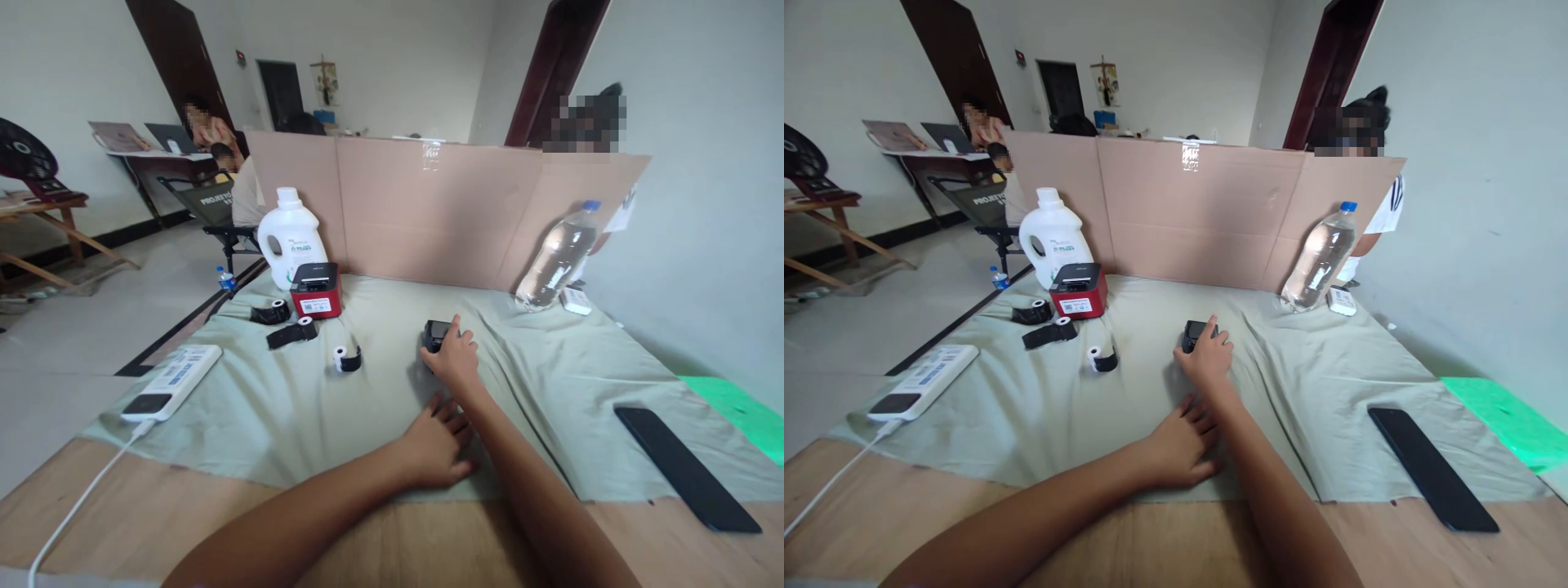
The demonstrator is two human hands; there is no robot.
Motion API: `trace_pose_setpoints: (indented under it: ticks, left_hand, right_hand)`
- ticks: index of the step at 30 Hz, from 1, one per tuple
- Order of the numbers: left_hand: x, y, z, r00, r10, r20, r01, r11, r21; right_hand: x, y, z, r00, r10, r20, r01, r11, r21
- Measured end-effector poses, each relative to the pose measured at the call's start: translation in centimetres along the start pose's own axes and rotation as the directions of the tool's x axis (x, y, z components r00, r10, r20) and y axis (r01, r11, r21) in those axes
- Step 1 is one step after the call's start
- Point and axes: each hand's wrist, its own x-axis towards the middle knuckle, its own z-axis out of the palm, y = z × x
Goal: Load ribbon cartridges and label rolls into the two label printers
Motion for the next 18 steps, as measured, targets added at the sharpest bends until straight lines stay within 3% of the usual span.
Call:
trace_pose_setpoints:
  ticks: [4, 7, 10, 12, 14, 16, 18]
  left_hand:
    - [0.0, -0.2, 0.2, 0.998, 0.020, -0.057, -0.022, 0.999, -0.034]
    - [-0.1, -0.3, -0.2, 0.988, 0.034, -0.153, -0.053, 0.991, -0.119]
    - [0.1, -1.4, -1.6, 0.946, -0.099, -0.309, 0.013, 0.963, -0.270]
    - [0.7, -3.2, -3.1, 0.866, -0.291, -0.408, 0.113, 0.906, -0.407]
    - [1.7, -5.8, -4.7, 0.743, -0.505, -0.438, 0.204, 0.795, -0.571]
    - [3.2, -8.9, -6.2, 0.627, -0.684, -0.371, 0.267, 0.637, -0.723]
    - [4.9, -11.7, -7.1, 0.559, -0.811, -0.169, 0.332, 0.406, -0.851]
  right_hand:
    - [0.1, 0.4, -0.8, 0.999, 0.005, 0.054, -0.004, 1.000, -0.009]
    - [1.6, 2.7, -1.1, 0.992, -0.041, 0.117, 0.033, 0.998, 0.062]
    - [3.8, 5.8, -0.1, 0.984, -0.123, 0.126, 0.085, 0.958, 0.274]
    - [5.0, 7.6, 1.4, 0.986, -0.150, 0.079, 0.101, 0.895, 0.436]
    - [5.6, 8.8, 3.1, 0.990, -0.141, 0.023, 0.107, 0.838, 0.535]
    - [5.7, 9.4, 4.3, 0.990, -0.142, -0.011, 0.124, 0.819, 0.560]
    - [5.5, 9.5, 4.8, 0.986, -0.166, -0.007, 0.142, 0.823, 0.550]
